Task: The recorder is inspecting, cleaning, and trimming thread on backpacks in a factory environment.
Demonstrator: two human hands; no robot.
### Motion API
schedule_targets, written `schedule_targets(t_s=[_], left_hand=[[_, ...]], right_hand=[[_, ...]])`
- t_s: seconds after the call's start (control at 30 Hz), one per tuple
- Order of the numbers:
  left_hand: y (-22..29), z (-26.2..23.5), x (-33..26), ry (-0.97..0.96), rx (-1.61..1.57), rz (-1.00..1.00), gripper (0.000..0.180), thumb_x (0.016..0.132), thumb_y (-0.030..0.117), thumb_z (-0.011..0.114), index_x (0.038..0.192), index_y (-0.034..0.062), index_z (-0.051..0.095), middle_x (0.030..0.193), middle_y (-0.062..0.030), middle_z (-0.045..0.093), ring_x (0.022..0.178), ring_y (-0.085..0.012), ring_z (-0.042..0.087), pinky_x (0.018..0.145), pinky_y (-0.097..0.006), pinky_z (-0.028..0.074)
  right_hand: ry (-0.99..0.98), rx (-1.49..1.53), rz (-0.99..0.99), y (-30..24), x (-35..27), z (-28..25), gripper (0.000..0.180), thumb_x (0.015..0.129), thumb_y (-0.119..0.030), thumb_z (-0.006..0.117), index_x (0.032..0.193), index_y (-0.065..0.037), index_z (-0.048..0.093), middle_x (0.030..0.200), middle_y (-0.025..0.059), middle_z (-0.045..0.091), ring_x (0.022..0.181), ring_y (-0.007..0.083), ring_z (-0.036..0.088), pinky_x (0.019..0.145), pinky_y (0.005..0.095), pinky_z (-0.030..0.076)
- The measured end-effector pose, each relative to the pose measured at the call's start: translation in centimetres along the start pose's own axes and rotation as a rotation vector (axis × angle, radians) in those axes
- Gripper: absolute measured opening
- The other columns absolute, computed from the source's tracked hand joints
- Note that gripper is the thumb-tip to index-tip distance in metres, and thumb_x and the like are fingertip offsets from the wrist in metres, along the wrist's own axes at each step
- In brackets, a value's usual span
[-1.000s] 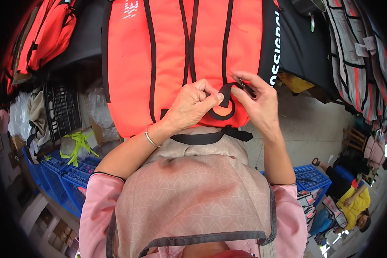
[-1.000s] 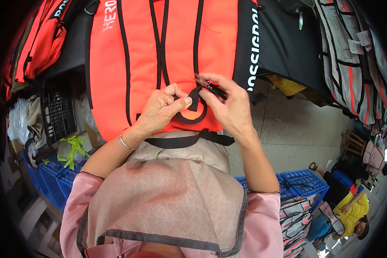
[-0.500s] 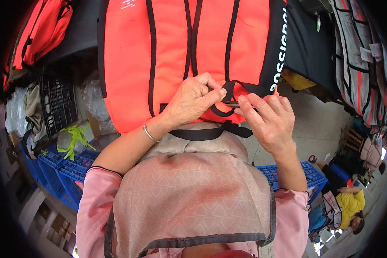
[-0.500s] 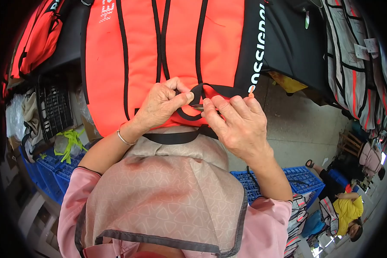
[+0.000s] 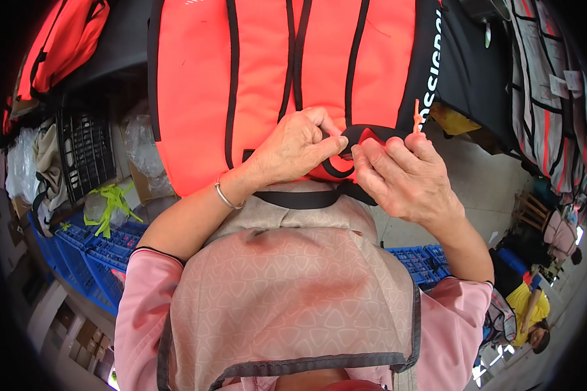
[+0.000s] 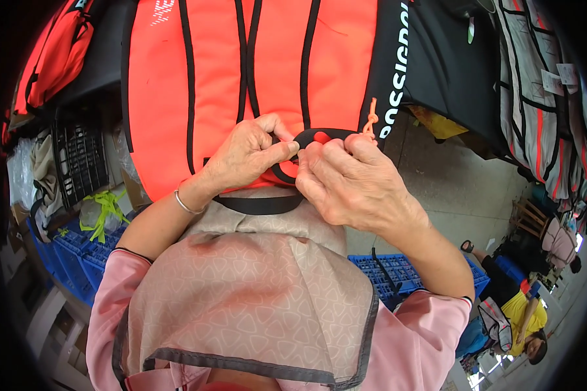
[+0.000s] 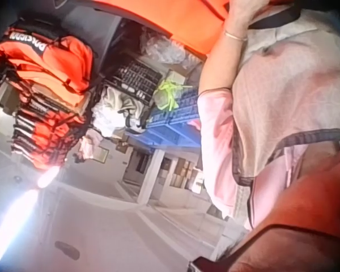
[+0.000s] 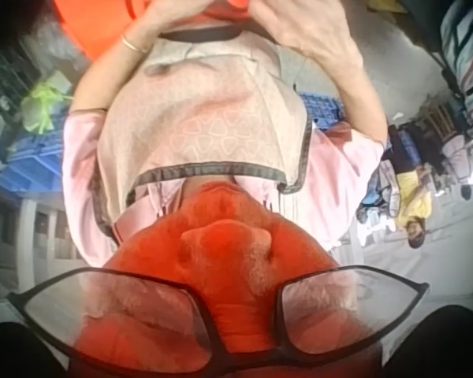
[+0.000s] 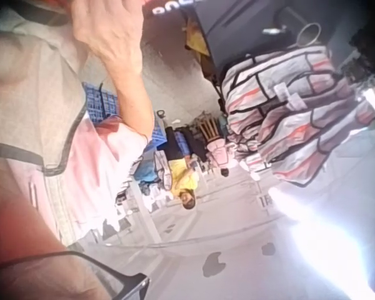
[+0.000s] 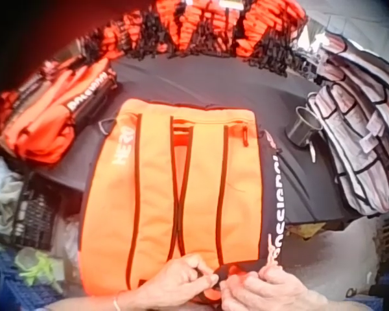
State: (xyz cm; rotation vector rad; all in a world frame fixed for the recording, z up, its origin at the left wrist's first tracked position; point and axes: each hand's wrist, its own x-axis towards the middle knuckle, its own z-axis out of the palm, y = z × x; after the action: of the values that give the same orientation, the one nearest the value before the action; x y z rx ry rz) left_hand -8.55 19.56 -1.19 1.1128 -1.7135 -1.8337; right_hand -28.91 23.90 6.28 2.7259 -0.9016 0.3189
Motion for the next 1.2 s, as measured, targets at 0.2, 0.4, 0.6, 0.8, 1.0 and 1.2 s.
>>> schedule_targets(t_s=[0.2,0.4,0.6,0.8,1.0,1.2], left_hand=[[-0.8,0.0,0.3,-0.027,-0.07,0.008,0.024,0.087,0.014,0.068,0.074,-0.0035,0.059,0.078,-0.005,0.058,0.068,-0.0081,0.054,0.062,-0.027,0.045],[-1.0,-0.4,0.4,-0.05,-0.095,0.015,0.023,0.088,0.015,0.068,0.077,-0.0027,0.059,0.075,-0.0042,0.057,0.075,-0.0083,0.056,0.067,-0.028,0.046],[-0.4,-0.7,0.4,-0.083,-0.055,0.011,0.025,0.09,0.016,0.067,0.076,-0.004,0.059,0.086,-0.008,0.06,0.09,-0.0126,0.06,0.075,-0.03,0.047],[-0.4,-0.5,0.4,-0.069,-0.068,-0.042,0.045,0.089,0.015,0.064,0.051,-0.0047,0.053,0.083,-0.0026,0.056,0.076,-0.009,0.049,0.067,-0.027,0.04],[-0.2,-0.8,0.6,-0.102,-0.05,-0.081,0.041,0.09,0.014,0.064,0.054,-0.0051,0.055,0.086,-0.0031,0.059,0.077,-0.0087,0.051,0.067,-0.028,0.042],[-0.4,-1.3,0.9,-0.153,-0.091,-0.135,0.034,0.089,0.011,0.063,0.061,-0.006,0.059,0.089,-0.0049,0.06,0.08,-0.0091,0.054,0.07,-0.027,0.045]], right_hand=[[-0.039,0.172,-0.009,0.7,-0.2,1.0,0.015,0.072,-0.017,0.07,0.081,-0.008,0.062,0.08,0.0019,0.063,0.073,0.014,0.055,0.06,0.0297,0.038],[-0.069,0.512,0.388,1.1,-1.9,2.0,0.021,0.073,-0.022,0.078,0.085,-0.009,0.068,0.079,0.0016,0.067,0.068,0.0172,0.056,0.058,0.0311,0.041],[-0.038,0.471,0.408,0.8,-1.6,1.1,0.025,0.07,-0.022,0.08,0.089,-0.009,0.071,0.082,0.0024,0.068,0.068,0.0161,0.056,0.058,0.0309,0.043],[-0.047,0.326,0.249,0.9,-1.4,1.3,0.025,0.073,-0.023,0.076,0.091,-0.007,0.07,0.089,0.003,0.068,0.071,0.0156,0.056,0.059,0.0311,0.042],[-0.02,0.243,0.103,1.3,-0.8,1.3,0.027,0.072,-0.02,0.076,0.095,-0.008,0.068,0.09,0.0013,0.065,0.067,0.0148,0.053,0.058,0.03,0.038],[0.002,0.231,0.019,1.7,-0.6,1.3,0.025,0.073,-0.017,0.074,0.094,-0.007,0.067,0.092,0.0019,0.064,0.068,0.014,0.053,0.058,0.0293,0.037]])
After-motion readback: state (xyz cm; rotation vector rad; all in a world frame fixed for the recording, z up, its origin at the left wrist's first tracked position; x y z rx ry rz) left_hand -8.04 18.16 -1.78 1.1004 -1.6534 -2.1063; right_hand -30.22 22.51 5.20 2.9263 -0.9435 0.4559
